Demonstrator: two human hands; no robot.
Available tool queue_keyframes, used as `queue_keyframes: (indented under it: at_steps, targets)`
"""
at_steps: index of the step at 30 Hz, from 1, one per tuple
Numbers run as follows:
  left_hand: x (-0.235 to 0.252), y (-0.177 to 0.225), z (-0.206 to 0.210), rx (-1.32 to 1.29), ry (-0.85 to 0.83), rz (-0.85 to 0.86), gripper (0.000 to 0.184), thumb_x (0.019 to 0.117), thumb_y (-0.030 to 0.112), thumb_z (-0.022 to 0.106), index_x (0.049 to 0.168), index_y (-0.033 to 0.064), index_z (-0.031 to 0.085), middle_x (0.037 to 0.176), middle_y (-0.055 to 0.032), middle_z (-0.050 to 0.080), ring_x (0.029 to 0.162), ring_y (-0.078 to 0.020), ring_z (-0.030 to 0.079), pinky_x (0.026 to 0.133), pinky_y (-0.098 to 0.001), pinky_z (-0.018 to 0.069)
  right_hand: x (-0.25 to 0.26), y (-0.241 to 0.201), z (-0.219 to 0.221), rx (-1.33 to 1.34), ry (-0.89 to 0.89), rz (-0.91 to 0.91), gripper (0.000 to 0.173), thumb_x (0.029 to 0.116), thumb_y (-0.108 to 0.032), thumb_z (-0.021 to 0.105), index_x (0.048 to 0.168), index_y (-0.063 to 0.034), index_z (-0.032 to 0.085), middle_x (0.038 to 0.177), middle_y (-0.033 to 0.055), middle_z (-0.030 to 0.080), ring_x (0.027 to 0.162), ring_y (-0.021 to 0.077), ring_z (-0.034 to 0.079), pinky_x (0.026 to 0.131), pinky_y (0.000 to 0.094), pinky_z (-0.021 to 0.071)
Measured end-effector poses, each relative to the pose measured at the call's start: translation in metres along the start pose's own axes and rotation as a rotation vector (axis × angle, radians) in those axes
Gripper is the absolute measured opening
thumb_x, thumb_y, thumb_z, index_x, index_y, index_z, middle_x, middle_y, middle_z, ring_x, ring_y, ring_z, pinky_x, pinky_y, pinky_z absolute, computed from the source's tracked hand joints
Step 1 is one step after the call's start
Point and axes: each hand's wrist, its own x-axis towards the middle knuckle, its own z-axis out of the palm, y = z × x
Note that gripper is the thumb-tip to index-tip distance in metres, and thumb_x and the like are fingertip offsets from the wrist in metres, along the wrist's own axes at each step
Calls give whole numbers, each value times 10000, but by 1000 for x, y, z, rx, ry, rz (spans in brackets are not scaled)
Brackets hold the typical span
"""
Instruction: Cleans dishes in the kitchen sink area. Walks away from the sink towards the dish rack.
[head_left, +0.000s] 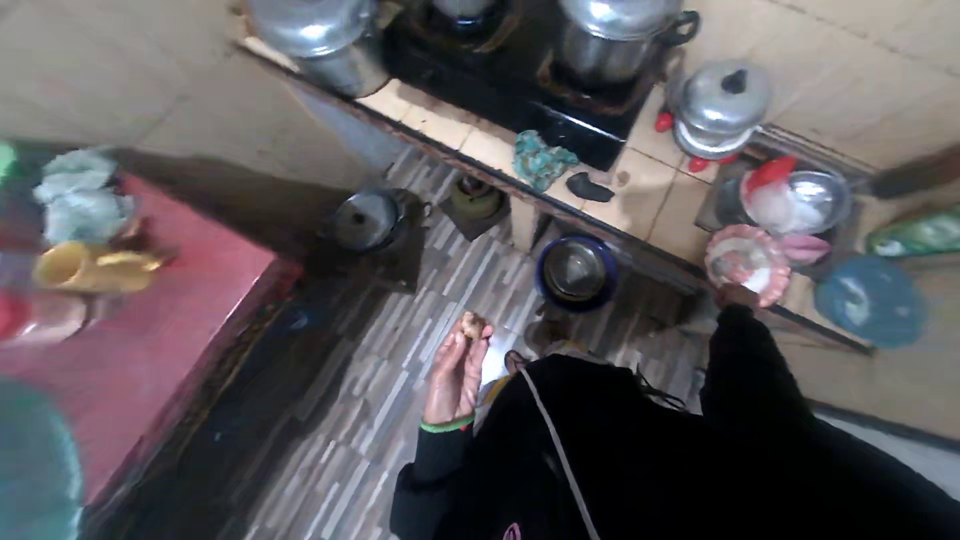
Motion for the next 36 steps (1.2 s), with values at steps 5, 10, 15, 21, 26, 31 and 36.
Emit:
queue_keyframes:
  at_steps: [5,10,15,21,26,31,36]
  targets:
    - [21,-15,16,51,-86,-77,283,855,136,800,1095,13,712,1050,-129,757,949,-160,752,794,-242,626,0,9,-6,134,58,27,328,1020,-234,615,1283,-55,693,1361,220,633,1323,375,561,1123,555,403]
    - [36,-26,31,110,-98,-162,221,893,121,755,1083,23,698,1049,-129,755,950,-172,753,793,-256,632,14,17,-2,201,88,36,295,1024,-209,597,1257,-72,714,1333,222,651,1301,404,573,1102,602,417]
    - [41,-37,38,210,-99,-215,205,952,115,662,1131,20,686,1070,-139,752,945,-186,754,781,-268,635,26,30,-7,232,107,3,345,1066,-239,531,1327,-66,673,1367,227,633,1325,417,556,1119,619,394]
    - [38,-39,31,252,-114,-217,250,973,101,621,1218,64,653,1090,-127,754,964,-195,755,780,-284,641,-1,52,-29,547,196,20,323,1056,-144,554,1328,4,644,1356,262,621,1307,396,569,1127,551,408]
    - [34,-43,20,267,-106,-225,225,994,78,561,1194,65,664,1092,-139,753,959,-205,757,776,-289,643,-21,89,-27,231,-131,-66,391,1040,-103,575,1394,63,556,1401,265,584,1317,353,566,1139,477,422]
    - [27,-53,19,402,-89,-228,299,1010,15,402,1208,24,625,1084,-113,757,975,-197,752,815,-287,635,-55,97,1,-117,-276,-137,395,1058,-207,541,1392,-4,599,1420,250,584,1358,414,527,1158,581,378]
    - [22,-63,14,459,-155,-230,220,976,54,559,1160,51,679,1084,-97,765,988,-183,751,839,-287,628,-84,98,26,-79,-393,-205,380,1059,-194,540,1371,14,606,1391,250,604,1330,398,557,1149,567,396]
